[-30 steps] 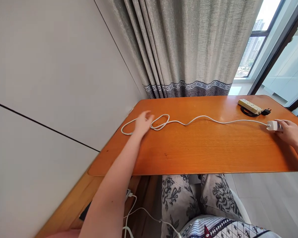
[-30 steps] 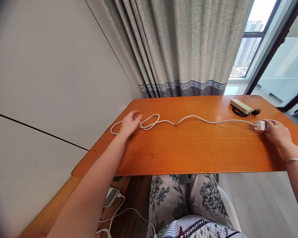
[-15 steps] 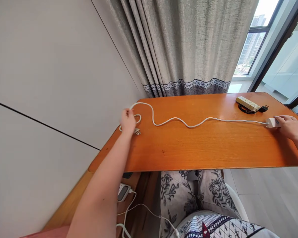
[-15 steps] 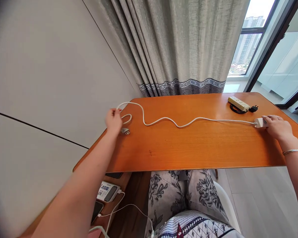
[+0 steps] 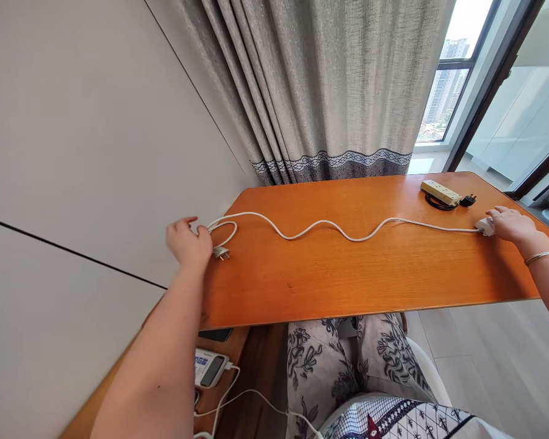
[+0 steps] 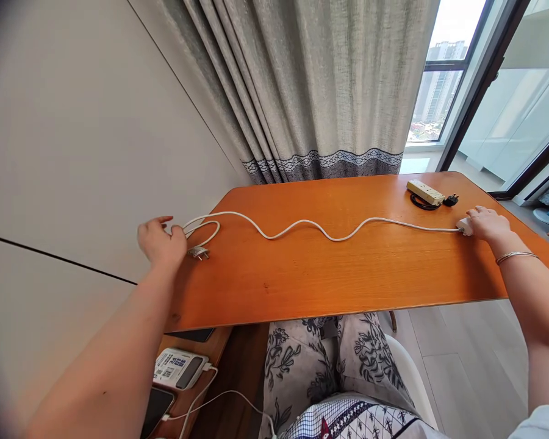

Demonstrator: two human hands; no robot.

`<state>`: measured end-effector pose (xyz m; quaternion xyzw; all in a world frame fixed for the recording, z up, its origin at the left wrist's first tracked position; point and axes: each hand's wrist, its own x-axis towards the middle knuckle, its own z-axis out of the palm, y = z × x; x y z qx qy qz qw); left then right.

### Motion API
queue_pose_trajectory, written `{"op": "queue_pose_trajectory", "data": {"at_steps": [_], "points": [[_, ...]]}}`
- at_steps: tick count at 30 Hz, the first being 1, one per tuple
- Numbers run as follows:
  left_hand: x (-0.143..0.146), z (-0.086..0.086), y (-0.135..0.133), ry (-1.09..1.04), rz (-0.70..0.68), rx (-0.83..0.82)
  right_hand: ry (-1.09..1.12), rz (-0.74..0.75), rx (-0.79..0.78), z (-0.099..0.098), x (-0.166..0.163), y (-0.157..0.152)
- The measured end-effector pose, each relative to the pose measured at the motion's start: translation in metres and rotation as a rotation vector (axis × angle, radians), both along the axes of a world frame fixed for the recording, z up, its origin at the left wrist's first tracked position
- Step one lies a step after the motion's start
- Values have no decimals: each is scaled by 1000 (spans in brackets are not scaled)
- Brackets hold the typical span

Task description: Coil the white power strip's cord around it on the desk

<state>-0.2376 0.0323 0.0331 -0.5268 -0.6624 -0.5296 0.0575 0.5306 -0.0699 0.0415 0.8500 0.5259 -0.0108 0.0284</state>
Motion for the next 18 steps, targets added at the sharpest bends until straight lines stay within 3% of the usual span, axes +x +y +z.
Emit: {"op": "queue_pose_trajectory", "data": {"at_steps": [4, 6, 10, 13, 14, 16, 18], "points": [[54, 15, 3, 50, -63, 176, 4, 40, 40, 11, -20, 17], [101, 24, -12, 11, -276, 225, -8, 68, 94, 13, -35, 30], [200, 59, -90, -94, -806, 314, -29, 67, 171, 9, -65, 61], [241, 96, -169, -117, -1254, 294, -40, 31, 193, 6, -80, 79], [246, 107, -191, -121, -1332, 227, -41, 18, 192, 6, -82, 84], [246, 120, -224, -133, -1329, 164, -34, -12, 185, 6, -85, 91], [237, 120, -242, -14, -1339, 153, -13, -39, 185, 7, -86, 95]]}}
